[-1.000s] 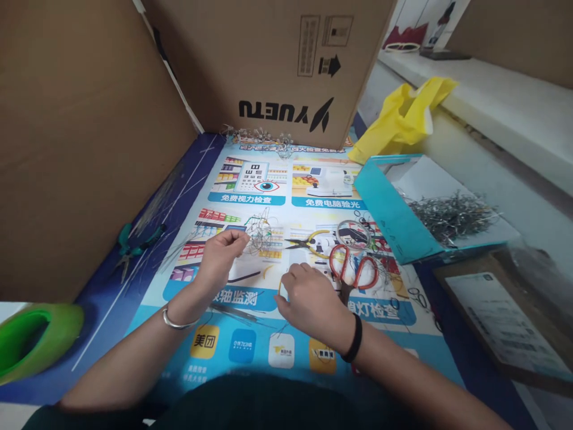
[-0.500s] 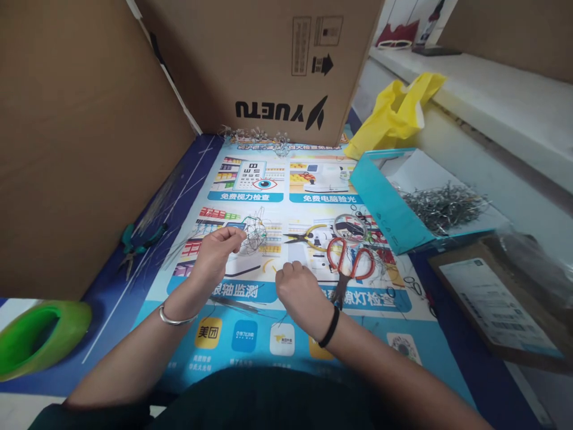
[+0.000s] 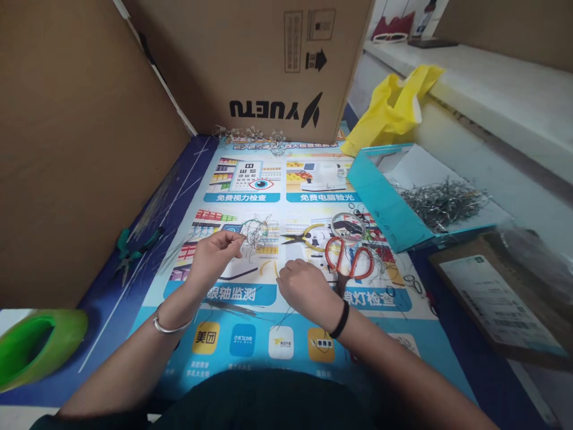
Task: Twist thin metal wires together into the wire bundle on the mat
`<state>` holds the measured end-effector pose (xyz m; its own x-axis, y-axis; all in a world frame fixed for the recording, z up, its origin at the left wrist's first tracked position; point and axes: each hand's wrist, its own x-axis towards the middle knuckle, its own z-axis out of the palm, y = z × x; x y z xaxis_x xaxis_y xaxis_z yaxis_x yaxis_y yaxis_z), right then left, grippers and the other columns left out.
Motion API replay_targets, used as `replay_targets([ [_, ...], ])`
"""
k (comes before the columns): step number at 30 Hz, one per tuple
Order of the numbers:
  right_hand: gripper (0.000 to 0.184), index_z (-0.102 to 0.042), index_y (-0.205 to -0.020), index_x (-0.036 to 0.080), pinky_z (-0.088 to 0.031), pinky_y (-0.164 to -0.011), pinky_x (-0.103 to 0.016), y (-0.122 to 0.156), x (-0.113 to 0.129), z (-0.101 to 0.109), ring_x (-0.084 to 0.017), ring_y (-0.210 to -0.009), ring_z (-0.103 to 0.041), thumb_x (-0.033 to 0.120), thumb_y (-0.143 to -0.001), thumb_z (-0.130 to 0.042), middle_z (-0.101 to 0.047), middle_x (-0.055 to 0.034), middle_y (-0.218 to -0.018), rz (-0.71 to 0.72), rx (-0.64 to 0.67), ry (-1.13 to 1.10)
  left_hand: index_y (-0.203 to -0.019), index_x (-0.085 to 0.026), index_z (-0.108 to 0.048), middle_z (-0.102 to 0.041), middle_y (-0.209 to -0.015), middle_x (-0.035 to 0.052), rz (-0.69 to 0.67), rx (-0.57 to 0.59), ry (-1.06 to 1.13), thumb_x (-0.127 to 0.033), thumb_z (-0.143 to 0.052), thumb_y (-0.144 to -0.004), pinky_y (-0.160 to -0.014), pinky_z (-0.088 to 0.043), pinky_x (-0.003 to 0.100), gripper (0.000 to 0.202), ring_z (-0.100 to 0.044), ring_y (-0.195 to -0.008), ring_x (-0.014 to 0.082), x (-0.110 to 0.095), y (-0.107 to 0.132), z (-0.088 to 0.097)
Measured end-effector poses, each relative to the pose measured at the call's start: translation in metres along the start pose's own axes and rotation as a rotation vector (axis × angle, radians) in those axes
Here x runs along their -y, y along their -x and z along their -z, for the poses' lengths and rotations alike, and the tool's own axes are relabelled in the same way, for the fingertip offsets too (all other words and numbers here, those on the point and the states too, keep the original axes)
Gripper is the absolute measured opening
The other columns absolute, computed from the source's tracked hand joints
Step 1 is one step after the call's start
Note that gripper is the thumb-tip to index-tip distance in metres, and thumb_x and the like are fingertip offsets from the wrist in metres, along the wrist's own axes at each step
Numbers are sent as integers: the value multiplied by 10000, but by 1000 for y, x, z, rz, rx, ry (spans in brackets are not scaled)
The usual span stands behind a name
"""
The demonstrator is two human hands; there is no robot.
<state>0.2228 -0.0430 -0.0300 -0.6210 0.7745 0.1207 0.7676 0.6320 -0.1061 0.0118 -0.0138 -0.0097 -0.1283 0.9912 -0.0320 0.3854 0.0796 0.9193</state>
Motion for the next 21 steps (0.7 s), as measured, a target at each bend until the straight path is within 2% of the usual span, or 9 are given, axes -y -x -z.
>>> replay_targets([
  [2, 286, -631, -693, 146, -365, -633, -277, -7, -7, 18, -167, -701, -561, 223, -905, -455, -629, -57, -706, -24, -48, -46, -752, -161, -637, -603, -573, -24, -42, -13, -66, -291, -577, -752, -566, -411, 215, 143, -553, -539, 109, 0, 2, 0],
  [6, 265, -671, -812, 141, -394, -745, -295, -43, -12, 60, -192, -844, -568, 230, -915, -444, -672, -85, -836, -14, -268, -65, -758, -165, -644, -624, -622, -18, -171, -47, -202, -253, -557, -760, -561, -411, 214, 124, -543, -541, 104, -1, 6, -2],
  [8, 235, -675, -862, 136, -380, -824, -319, -69, -10, 74, -199, -895, -549, 206, -906, -455, -677, -92, -896, 115, -230, -51, -768, -162, -642, -641, -660, -12, -230, -62, -257, -245, -554, -768, -570, -416, 215, 121, -559, -558, 106, -2, 8, -3],
  [10, 184, -677, -898, 139, -371, -831, -320, -94, -7, 80, -209, -945, -525, 143, -853, -499, -678, -86, -939, 220, -114, -42, -767, -163, -639, -651, -687, -9, -280, -82, -316, -224, -554, -768, -583, -421, 216, 104, -570, -572, 107, -2, 10, -5],
  [13, 235, -691, -866, 139, -367, -747, -308, -118, -2, 81, -218, -934, -524, 46, -772, -496, -691, -90, -896, 238, 157, 19, -780, -167, -638, -654, -709, -5, -355, -102, -397, -194, -559, -763, -600, -422, 220, 85, -579, -589, 110, 0, 11, -7],
  [15, 240, -698, -859, 162, -360, -712, -297, -125, 0, 79, -213, -911, -542, 59, -764, -502, -700, -82, -887, 221, 261, 16, -784, -168, -633, -649, -712, -2, -409, -109, -440, -185, -559, -766, -605, -418, 223, 78, -583, -603, 116, 3, 12, -7],
  [17, 232, -699, -847, 174, -358, -695, -294, -126, 1, 78, -206, -886, -563, 97, -794, -487, -702, -81, -889, 192, 271, 3, -779, -170, -625, -633, -688, -6, -454, -114, -471, -181, -560, -766, -600, -411, 224, 68, -582, -607, 120, 5, 12, -8],
  [21, 237, -690, -864, 166, -371, -655, -283, -123, 2, 71, -195, -837, -594, 150, -830, -456, -702, -89, -912, 103, 213, -41, -794, -175, -607, -610, -677, -12, -507, -131, -518, -175, -541, -779, -609, -403, 232, 67, -585, -625, 129, 7, 13, -10],
])
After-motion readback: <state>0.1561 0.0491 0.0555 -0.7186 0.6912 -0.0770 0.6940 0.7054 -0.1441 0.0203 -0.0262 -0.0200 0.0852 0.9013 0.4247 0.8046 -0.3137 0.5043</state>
